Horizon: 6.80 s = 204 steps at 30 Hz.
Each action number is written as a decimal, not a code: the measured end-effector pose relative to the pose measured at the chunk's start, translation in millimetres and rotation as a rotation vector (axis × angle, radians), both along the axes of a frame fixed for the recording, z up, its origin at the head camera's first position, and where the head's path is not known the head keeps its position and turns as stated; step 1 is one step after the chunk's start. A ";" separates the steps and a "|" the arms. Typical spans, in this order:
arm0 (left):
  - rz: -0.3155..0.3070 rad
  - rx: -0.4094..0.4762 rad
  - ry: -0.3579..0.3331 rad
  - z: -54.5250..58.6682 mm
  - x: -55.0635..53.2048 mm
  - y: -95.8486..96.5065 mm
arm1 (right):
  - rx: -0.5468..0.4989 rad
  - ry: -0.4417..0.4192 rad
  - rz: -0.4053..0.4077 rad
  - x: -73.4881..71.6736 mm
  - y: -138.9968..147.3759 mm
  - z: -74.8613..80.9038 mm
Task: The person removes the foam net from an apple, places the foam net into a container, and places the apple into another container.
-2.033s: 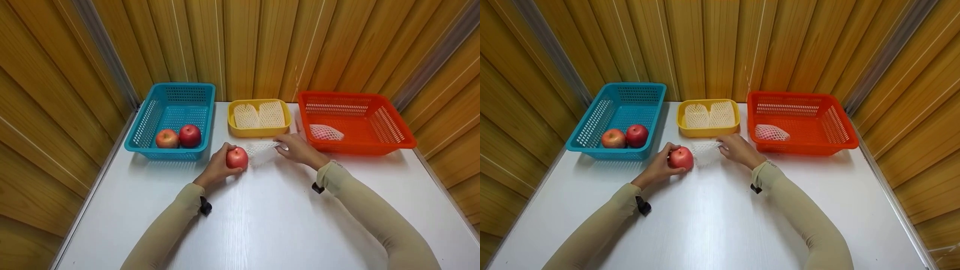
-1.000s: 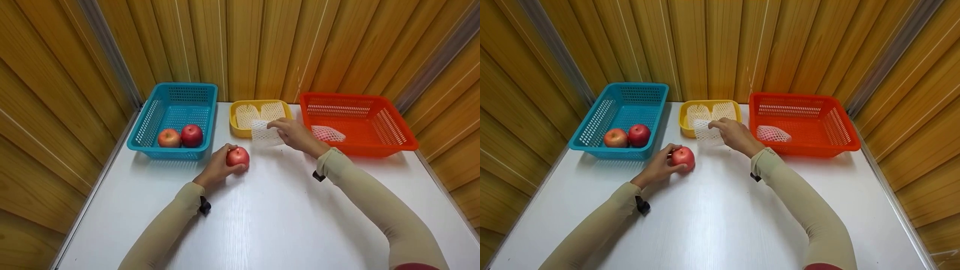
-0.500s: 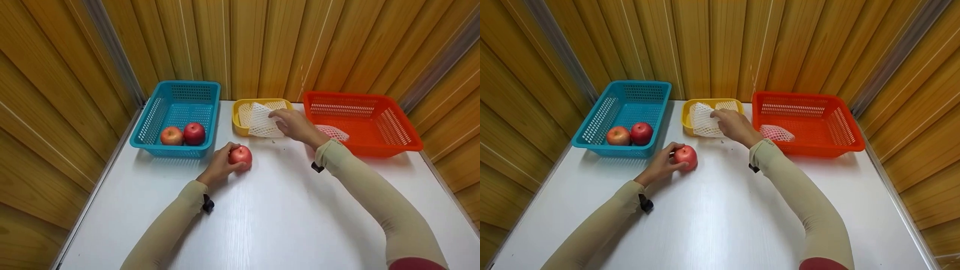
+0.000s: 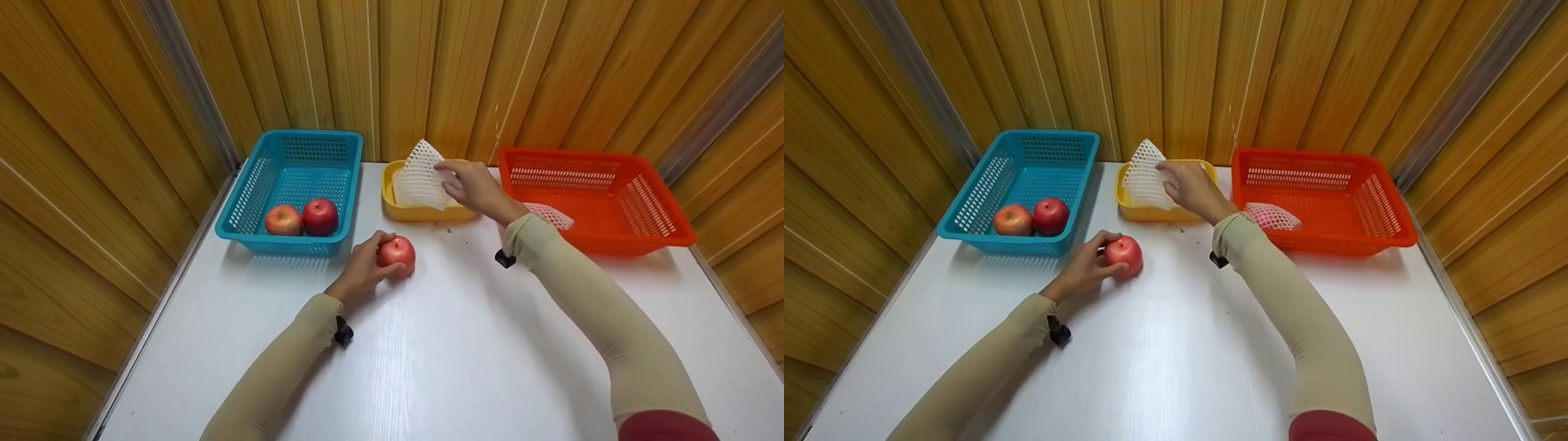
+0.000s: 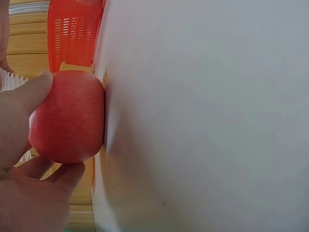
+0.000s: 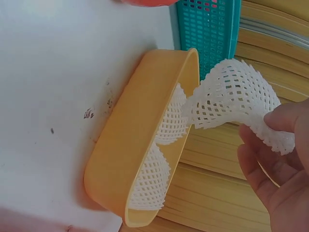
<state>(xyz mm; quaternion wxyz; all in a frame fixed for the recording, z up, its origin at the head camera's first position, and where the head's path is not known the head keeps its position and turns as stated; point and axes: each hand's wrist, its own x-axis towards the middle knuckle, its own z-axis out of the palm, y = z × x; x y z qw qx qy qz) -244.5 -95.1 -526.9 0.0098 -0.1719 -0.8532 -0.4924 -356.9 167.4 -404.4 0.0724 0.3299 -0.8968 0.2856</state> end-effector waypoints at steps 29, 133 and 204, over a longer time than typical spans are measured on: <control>0.013 -0.016 0.002 -1.4 -1.7 1.1 | -0.514 -0.422 -0.240 -41.5 -36.3 -33.4; 0.010 -0.162 -0.021 15.1 -3.5 5.5 | 0.275 -0.138 -0.002 -44.2 -52.9 -80.3; 0.220 -0.264 -0.034 146.5 -42.7 -114.4 | 0.031 -0.144 0.174 32.1 -121.7 -85.0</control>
